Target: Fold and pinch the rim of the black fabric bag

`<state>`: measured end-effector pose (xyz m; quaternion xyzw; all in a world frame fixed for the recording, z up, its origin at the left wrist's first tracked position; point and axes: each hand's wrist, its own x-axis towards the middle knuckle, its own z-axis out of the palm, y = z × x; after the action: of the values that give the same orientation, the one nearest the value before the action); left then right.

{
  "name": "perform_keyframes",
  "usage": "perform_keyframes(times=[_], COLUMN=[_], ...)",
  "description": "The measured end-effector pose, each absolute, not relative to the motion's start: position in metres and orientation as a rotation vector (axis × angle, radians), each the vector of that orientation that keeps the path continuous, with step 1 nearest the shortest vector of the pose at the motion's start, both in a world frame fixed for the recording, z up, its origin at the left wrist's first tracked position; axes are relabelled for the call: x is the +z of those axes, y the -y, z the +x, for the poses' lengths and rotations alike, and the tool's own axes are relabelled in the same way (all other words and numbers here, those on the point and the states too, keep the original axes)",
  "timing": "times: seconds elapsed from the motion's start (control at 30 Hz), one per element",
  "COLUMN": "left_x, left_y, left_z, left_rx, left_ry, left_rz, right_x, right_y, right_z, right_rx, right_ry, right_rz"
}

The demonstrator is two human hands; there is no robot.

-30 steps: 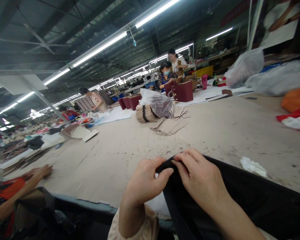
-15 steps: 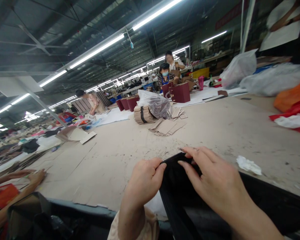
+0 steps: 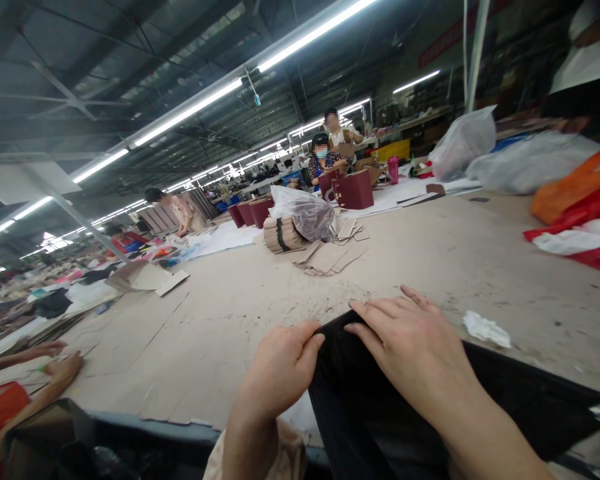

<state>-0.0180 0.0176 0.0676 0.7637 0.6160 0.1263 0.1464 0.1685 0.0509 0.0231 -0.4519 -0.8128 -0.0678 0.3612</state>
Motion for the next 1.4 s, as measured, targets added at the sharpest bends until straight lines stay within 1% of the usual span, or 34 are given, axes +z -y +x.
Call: perform_keyframes(times=[0.17, 0.33, 0.4, 0.83, 1.13, 1.4], left_x=[0.078, 0.077, 0.074, 0.068, 0.063, 0.060], left_y=[-0.027, -0.041, -0.043, -0.042, -0.047, -0.051], left_z=[-0.012, 0.001, 0.004, 0.005, -0.001, -0.002], left_rx=[0.420, 0.271, 0.262, 0.358, 0.468, 0.503], left_ry=[-1.709, -1.789, -1.839, -1.844, -1.811, -1.767], left_rz=[2.228, 2.353, 2.361, 2.350, 2.159, 2.109], right_x=[0.024, 0.023, 0.023, 0.023, 0.025, 0.025], right_y=[-0.054, -0.055, -0.055, -0.057, -0.061, -0.058], right_z=[0.167, 0.167, 0.167, 0.168, 0.170, 0.165], right_rx=[-0.186, -0.165, -0.154, -0.119, -0.037, -0.048], right_ry=[2.095, 2.105, 2.108, 2.107, 2.122, 2.103], right_rz=[-1.179, -1.202, -1.209, -1.236, -1.189, -1.200])
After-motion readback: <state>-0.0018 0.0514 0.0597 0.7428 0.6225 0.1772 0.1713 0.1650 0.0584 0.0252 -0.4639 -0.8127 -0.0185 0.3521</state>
